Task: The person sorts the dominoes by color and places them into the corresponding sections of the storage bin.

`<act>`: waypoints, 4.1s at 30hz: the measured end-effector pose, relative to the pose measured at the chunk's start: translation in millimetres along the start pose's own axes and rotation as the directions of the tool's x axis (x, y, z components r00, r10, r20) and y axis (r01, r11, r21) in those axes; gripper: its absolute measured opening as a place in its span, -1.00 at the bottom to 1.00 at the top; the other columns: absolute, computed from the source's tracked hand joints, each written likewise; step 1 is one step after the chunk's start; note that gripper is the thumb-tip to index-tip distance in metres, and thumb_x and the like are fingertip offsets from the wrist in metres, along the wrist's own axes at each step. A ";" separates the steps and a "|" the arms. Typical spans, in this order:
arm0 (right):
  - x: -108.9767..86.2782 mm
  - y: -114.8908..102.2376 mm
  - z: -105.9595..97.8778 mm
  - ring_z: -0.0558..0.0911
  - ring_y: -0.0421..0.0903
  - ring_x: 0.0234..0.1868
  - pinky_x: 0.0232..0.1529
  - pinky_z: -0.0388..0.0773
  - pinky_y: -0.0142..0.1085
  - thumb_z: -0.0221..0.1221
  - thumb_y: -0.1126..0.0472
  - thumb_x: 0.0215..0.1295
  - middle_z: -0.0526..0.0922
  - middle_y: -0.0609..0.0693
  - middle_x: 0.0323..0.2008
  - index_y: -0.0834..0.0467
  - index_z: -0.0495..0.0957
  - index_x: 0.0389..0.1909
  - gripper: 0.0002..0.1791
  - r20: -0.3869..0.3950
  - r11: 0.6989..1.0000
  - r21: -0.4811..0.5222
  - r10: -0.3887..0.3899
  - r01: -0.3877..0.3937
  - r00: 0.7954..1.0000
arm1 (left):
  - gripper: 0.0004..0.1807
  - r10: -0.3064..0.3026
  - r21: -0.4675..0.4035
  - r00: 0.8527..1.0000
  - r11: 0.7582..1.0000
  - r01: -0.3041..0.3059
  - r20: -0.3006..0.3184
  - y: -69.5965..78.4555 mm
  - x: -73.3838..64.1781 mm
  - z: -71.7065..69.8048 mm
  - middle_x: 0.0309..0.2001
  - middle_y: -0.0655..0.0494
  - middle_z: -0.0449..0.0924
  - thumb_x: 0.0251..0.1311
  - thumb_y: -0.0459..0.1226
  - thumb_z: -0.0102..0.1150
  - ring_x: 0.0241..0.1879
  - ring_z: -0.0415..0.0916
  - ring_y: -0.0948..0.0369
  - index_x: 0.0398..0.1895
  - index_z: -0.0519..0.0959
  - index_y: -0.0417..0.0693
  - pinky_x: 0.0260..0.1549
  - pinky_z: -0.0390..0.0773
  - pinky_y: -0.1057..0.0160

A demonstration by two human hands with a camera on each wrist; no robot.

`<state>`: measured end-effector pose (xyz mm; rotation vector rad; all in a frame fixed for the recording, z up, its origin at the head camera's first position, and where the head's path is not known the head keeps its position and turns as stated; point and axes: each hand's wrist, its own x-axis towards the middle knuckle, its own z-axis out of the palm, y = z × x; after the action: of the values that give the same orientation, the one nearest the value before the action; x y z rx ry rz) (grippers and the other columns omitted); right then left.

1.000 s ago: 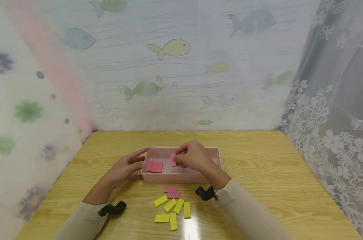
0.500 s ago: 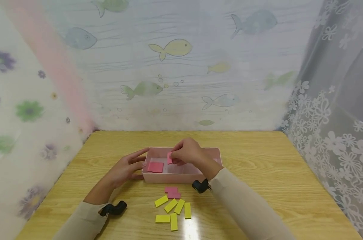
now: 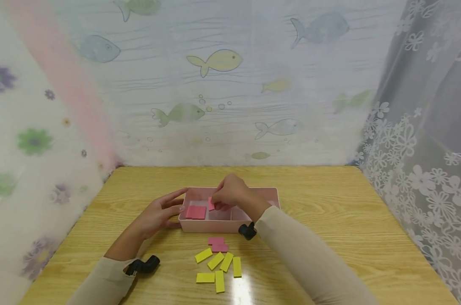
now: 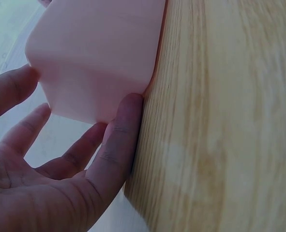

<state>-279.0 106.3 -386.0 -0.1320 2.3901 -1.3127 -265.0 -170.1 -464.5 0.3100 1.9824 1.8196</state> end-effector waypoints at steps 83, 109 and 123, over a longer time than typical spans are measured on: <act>4.2 -2.1 13.3 0.82 -0.01 -0.38 -0.35 0.78 -0.19 0.43 0.25 0.26 0.80 0.07 -0.48 0.23 0.80 -0.35 -0.89 -0.032 0.999 -0.051 0.009 -0.011 0.999 | -0.30 0.006 -0.010 1.000 1.000 -0.006 0.007 0.4 -1.1 -1.1 0.53 -0.18 0.23 0.47 -0.17 0.22 0.40 0.41 -0.19 0.60 0.24 0.37 0.06 0.69 -0.13; -8.3 -14.1 16.3 0.68 0.22 0.09 0.08 0.72 0.03 0.22 -0.22 0.41 0.53 0.24 0.25 0.28 0.42 0.33 -0.26 0.070 0.992 0.008 0.126 -0.127 0.990 | -0.32 0.003 -0.004 1.000 1.000 -0.003 0.003 -0.2 -0.6 -1.1 0.54 -0.16 0.23 0.47 -0.15 0.21 0.40 0.42 -0.17 0.59 0.26 0.39 0.06 0.69 -0.12; -8.9 -7.8 27.5 0.62 0.22 0.20 0.23 0.60 0.10 0.01 -0.39 0.46 0.57 0.18 0.27 0.12 0.46 0.43 -0.21 0.235 0.998 0.049 0.014 -0.027 0.972 | -0.37 0.004 -0.009 1.000 1.000 -0.004 0.014 0.3 -1.3 -0.7 0.54 -0.17 0.22 0.53 -0.20 0.13 0.41 0.41 -0.17 0.58 0.27 0.38 0.08 0.68 -0.13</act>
<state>-260.9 82.8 -389.9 -0.2335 2.1520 -1.2726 -264.2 -171.2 -463.9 0.3230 1.9658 1.8232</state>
